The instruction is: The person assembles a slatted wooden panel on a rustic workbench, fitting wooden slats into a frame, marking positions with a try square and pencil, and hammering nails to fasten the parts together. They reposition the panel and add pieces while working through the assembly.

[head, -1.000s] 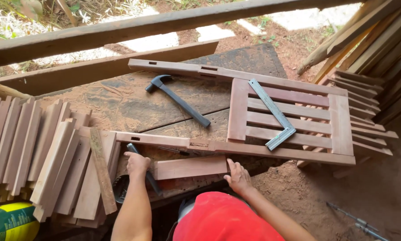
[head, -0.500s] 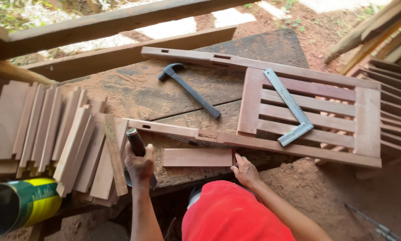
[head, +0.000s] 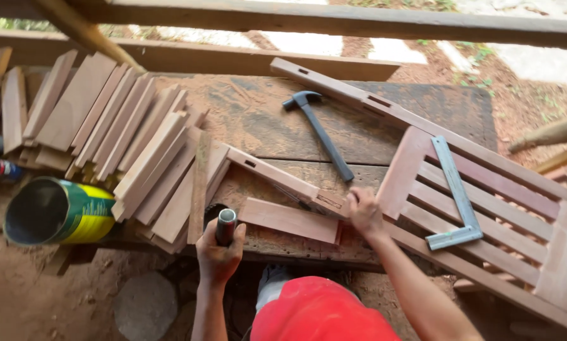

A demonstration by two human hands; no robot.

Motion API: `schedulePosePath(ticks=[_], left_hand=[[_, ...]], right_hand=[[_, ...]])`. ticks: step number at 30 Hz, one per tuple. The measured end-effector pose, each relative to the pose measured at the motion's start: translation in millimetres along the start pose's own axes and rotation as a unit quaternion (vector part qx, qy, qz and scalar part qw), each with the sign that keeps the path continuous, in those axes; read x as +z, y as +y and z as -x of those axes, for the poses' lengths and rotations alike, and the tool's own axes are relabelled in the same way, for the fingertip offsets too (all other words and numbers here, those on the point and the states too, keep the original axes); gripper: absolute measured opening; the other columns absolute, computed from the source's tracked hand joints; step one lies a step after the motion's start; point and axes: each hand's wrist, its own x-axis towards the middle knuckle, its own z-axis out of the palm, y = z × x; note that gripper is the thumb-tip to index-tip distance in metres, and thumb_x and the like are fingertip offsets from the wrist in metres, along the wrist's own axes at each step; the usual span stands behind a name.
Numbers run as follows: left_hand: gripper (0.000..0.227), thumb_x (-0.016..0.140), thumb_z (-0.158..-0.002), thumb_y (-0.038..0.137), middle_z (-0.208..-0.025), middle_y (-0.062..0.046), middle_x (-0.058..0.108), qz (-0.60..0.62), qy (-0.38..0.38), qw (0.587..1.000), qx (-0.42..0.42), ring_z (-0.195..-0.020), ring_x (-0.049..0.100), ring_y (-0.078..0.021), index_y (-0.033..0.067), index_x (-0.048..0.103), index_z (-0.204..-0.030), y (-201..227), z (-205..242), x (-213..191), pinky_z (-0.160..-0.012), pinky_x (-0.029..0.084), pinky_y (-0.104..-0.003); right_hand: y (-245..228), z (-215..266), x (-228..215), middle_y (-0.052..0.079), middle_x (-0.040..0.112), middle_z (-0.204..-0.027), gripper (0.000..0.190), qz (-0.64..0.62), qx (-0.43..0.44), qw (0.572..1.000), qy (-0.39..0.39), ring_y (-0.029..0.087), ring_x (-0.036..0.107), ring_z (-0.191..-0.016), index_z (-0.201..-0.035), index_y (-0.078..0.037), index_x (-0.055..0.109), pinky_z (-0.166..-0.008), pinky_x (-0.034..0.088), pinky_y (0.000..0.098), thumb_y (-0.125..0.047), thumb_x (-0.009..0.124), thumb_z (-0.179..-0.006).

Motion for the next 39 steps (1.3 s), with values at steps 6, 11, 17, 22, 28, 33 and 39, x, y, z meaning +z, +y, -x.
schedulePosePath(ticks=[6,11,17,22,28,33,39], left_hand=[[0.022,0.076,-0.080,0.005,-0.086,-0.004,0.072,-0.022,0.048,0.999,-0.009,-0.068,0.062,-0.0151,0.0038,0.069,-0.101,-14,25,-54,-0.067,0.053,-0.027],[0.026,0.078,-0.079,0.008,-0.080,-0.002,0.072,-0.024,0.104,0.990,-0.093,-0.065,0.061,-0.0129,0.0044,0.070,-0.103,-42,49,-91,-0.063,0.054,-0.026],[0.023,0.078,-0.077,0.010,-0.074,-0.002,0.072,-0.030,0.121,0.984,-0.126,-0.059,0.062,-0.0145,0.0056,0.071,-0.099,-46,46,-124,-0.058,0.054,-0.028],[0.023,0.077,-0.078,0.008,-0.077,-0.001,0.074,-0.007,0.123,0.983,-0.135,-0.062,0.065,-0.0134,0.0066,0.072,-0.100,-59,31,-139,-0.059,0.055,-0.027],[0.025,0.078,-0.076,0.007,-0.077,-0.001,0.076,0.009,0.077,0.990,-0.119,-0.060,0.065,-0.0117,0.0057,0.073,-0.100,-60,-3,-147,-0.057,0.055,-0.026],[0.022,0.077,-0.076,0.008,-0.083,-0.003,0.081,-0.002,-0.008,0.998,-0.063,-0.065,0.075,-0.0165,0.0090,0.074,-0.098,-37,-27,-166,-0.060,0.061,-0.028],[0.044,0.085,-0.071,0.017,-0.094,0.001,0.083,-0.070,-0.127,0.988,-0.051,-0.074,0.082,-0.0199,0.0200,0.069,-0.111,-39,-35,-152,-0.064,0.064,-0.033]], right_hand=[[-18,-33,59,0.009,0.075,-0.087,0.003,0.084,-0.171,0.981,-0.037,0.017,0.065,-0.064,-0.093,-0.006,0.072,-0.054,0.057,0.0260,-0.007,0.069,-0.092],[-52,-18,140,0.014,0.065,-0.088,0.009,0.378,-0.193,0.838,-0.342,0.033,0.072,-0.066,-0.102,-0.008,0.054,-0.060,0.061,0.0481,-0.013,0.048,-0.098],[-61,-30,173,0.019,0.070,-0.089,0.012,0.416,-0.130,0.804,-0.405,0.037,0.074,-0.072,-0.102,-0.005,0.055,-0.060,0.060,0.0511,-0.013,0.046,-0.099],[-71,-38,186,0.014,0.064,-0.089,0.011,0.383,-0.144,0.815,-0.411,0.029,0.071,-0.069,-0.107,-0.008,0.050,-0.062,0.063,0.0430,-0.015,0.042,-0.103],[-63,-103,191,0.007,0.059,-0.071,0.026,0.208,-0.174,0.943,-0.195,0.014,0.049,-0.047,-0.086,-0.007,0.059,-0.038,0.042,0.0233,-0.020,0.051,-0.108],[16,-145,122,0.023,0.066,-0.121,0.043,0.297,-0.014,0.954,-0.034,0.043,0.062,-0.108,-0.126,-0.005,0.066,-0.094,0.051,0.0494,-0.026,0.065,-0.090],[49,-129,104,0.026,0.060,-0.130,0.057,0.270,0.147,0.933,-0.190,0.047,0.062,-0.112,-0.150,-0.011,0.044,-0.097,0.051,0.0534,-0.027,0.054,-0.096]])
